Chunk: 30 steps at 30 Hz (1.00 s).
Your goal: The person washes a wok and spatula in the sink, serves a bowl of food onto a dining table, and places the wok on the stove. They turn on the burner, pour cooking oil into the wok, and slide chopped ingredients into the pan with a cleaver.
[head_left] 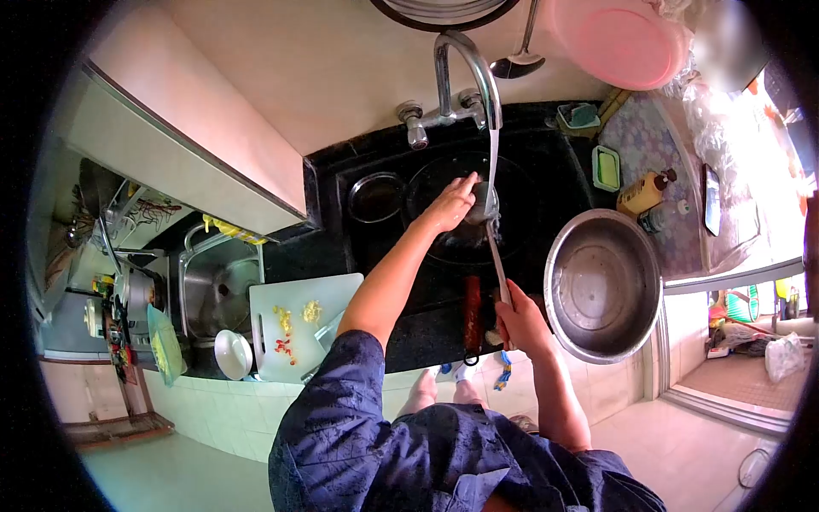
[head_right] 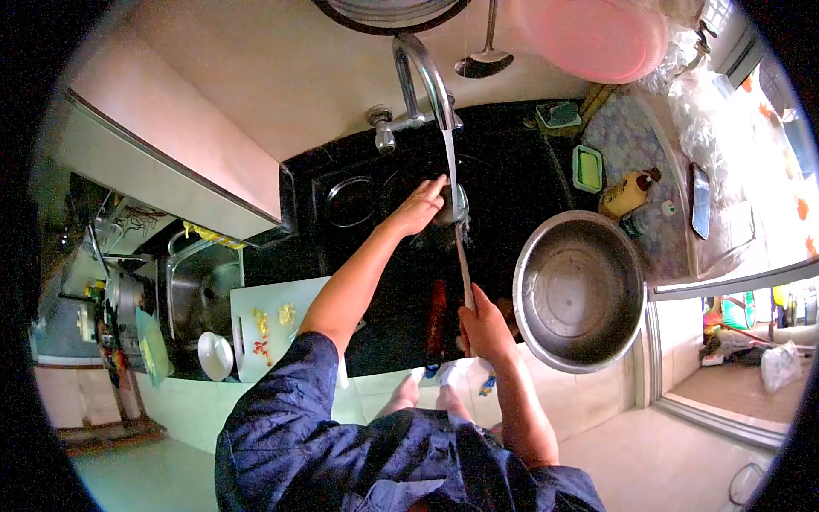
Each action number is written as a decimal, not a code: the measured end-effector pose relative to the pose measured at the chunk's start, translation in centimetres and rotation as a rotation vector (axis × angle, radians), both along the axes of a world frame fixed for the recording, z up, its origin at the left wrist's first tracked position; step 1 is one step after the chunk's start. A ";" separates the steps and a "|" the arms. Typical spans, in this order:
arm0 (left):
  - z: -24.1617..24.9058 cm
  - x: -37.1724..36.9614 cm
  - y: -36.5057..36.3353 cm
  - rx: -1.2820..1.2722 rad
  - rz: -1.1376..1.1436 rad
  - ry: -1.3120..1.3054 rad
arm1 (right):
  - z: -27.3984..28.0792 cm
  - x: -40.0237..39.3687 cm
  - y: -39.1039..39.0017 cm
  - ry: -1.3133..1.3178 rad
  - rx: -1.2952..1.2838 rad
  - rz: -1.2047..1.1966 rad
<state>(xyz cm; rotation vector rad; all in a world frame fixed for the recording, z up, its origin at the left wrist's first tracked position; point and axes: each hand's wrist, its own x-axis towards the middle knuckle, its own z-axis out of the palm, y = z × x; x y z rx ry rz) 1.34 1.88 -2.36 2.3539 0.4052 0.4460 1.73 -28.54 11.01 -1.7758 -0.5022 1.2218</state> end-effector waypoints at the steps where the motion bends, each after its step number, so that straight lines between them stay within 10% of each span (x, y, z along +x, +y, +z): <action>1: 0.1 0.3 0.2 -0.032 -0.023 0.035 | -0.1 0.2 -0.3 0.019 0.024 0.009; 8: 0.4 2.7 2.7 -0.481 -0.046 0.071 | -1.3 -0.3 -1.4 0.182 0.183 -0.155; 12: 3.0 1.2 0.2 -0.714 0.289 -0.145 | -1.9 -1.2 -0.7 0.214 0.238 -0.209; 18: -3.1 2.5 -0.2 -0.306 1.082 -0.301 | -3.0 -3.6 0.5 0.230 0.244 -0.184; 19: -1.2 2.2 -1.4 -0.718 1.114 -0.192 | -3.4 -3.3 1.0 0.207 0.257 -0.172; 22: 2.7 0.0 -4.2 -0.813 0.992 -0.159 | -2.2 -1.6 2.2 0.066 0.178 -0.082; 24: 1.2 -3.2 -3.3 -0.177 0.932 -0.024 | -1.8 0.2 2.9 0.006 0.105 -0.040; 29: 4.4 -10.5 -5.9 0.440 0.796 0.276 | -4.6 6.6 3.4 -0.835 0.242 0.276; 30: 4.9 -9.2 -6.3 0.215 0.722 0.287 | -4.0 7.2 4.3 -0.924 0.205 0.318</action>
